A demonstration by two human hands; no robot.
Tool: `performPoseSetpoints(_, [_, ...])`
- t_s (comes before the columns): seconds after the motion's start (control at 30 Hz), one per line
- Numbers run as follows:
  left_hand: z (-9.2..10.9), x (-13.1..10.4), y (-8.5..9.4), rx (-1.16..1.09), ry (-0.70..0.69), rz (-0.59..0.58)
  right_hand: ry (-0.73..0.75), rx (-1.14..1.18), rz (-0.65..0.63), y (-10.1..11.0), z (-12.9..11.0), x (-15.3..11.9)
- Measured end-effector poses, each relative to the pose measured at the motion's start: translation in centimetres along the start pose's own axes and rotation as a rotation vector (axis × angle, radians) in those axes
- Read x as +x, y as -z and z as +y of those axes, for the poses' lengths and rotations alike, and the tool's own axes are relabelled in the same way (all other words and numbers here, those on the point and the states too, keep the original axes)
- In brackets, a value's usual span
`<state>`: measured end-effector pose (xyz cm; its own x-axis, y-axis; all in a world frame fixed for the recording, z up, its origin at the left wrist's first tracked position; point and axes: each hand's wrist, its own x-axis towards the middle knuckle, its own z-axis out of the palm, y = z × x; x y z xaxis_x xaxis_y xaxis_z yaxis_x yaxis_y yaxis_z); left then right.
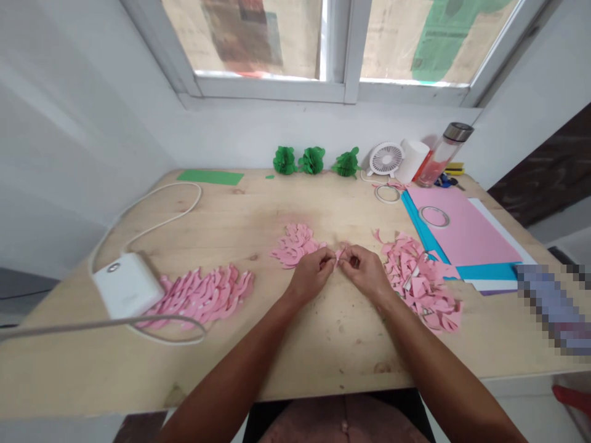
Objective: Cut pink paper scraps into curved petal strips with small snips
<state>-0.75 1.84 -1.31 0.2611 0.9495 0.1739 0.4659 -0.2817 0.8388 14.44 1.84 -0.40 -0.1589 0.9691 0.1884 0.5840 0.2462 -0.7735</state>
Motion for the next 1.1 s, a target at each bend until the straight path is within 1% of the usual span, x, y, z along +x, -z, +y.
performPoseSetpoints(0.37, [0.08, -0.1, 0.03, 0.082, -0.003, -0.008, 0.01, -0.065, 0.004, 0.05, -0.18, -0.11])
performPoseSetpoints(0.83, [-0.27, -0.05, -0.14, 0.036, -0.018, -0.009, 0.025, -0.095, 0.006, -0.05, -0.06, 0.02])
performPoseSetpoints(1.1, [-0.35, -0.06, -0.49, 0.076, 0.032, 0.064, 0.029, -0.102, -0.003, -0.27, 0.08, 0.05])
